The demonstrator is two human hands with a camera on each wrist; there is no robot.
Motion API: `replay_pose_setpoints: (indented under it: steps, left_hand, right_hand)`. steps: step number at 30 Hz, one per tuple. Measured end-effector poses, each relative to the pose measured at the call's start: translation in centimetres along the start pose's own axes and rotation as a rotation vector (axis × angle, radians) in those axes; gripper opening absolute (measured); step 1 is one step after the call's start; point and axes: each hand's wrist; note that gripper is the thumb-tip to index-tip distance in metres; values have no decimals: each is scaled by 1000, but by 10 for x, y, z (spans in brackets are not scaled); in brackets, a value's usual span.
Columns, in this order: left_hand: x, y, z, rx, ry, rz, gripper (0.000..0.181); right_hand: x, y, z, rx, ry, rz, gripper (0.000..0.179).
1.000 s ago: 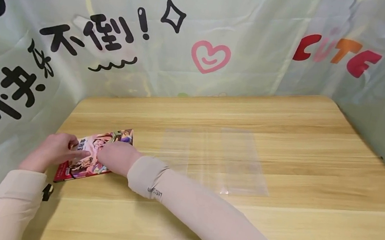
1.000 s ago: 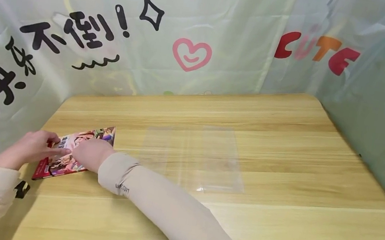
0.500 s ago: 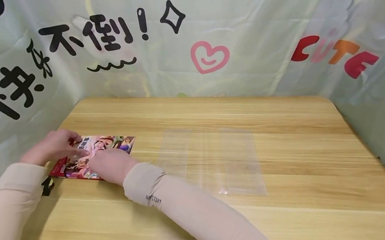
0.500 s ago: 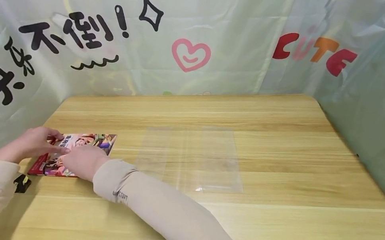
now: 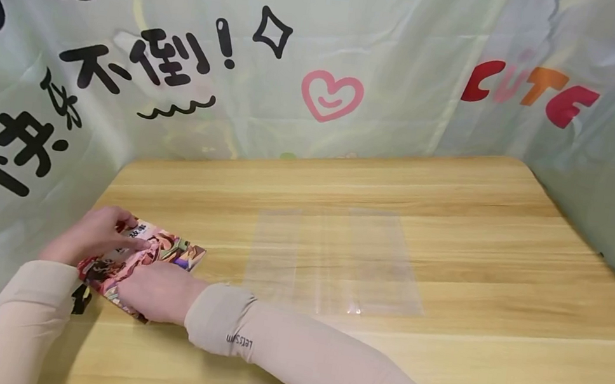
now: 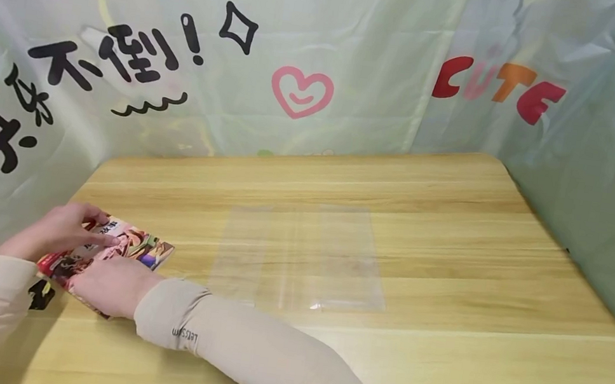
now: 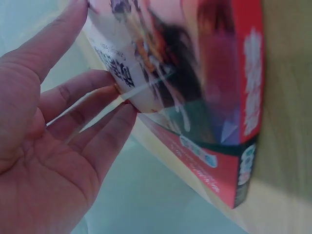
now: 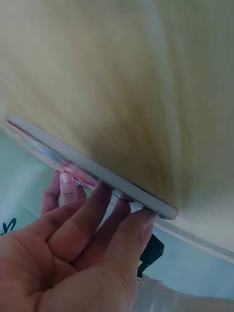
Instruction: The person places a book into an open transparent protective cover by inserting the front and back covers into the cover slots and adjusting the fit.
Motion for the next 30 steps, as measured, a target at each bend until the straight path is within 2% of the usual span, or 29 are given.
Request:
replay_pose_setpoints:
  steps: [5, 9, 13, 17, 23, 26, 30]
  left_hand:
    - [3, 3, 0, -6, 0, -20, 60]
    - [4, 4, 0, -23, 12, -39, 62]
    - [4, 4, -1, -32, 16, -44, 57]
    - [4, 3, -1, -49, 24, -42, 62]
    - [4, 2, -2, -83, 42, -52, 71]
    - [5, 1, -2, -85, 44, -58, 69]
    - [5, 1, -3, -80, 37, -62, 69]
  right_hand:
    - [1, -8, 2, 72, -51, 140, 16]
    - [0, -17, 2, 146, -61, 157, 15]
    - [-5, -28, 0, 267, -64, 115, 8]
    - [-3, -39, -5, 393, -99, 82, 11]
    - [3, -42, -10, 455, -169, 44, 18]
    - [5, -40, -11, 477, -161, 1, 21]
    - [10, -40, -12, 520, -107, -33, 26]
Point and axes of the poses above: each hand's wrist, its own z-axis towards the middle knuckle, its own x-axis out of the palm, y = z × x, and after that the axes turned 13 degrees about -x, right-handed
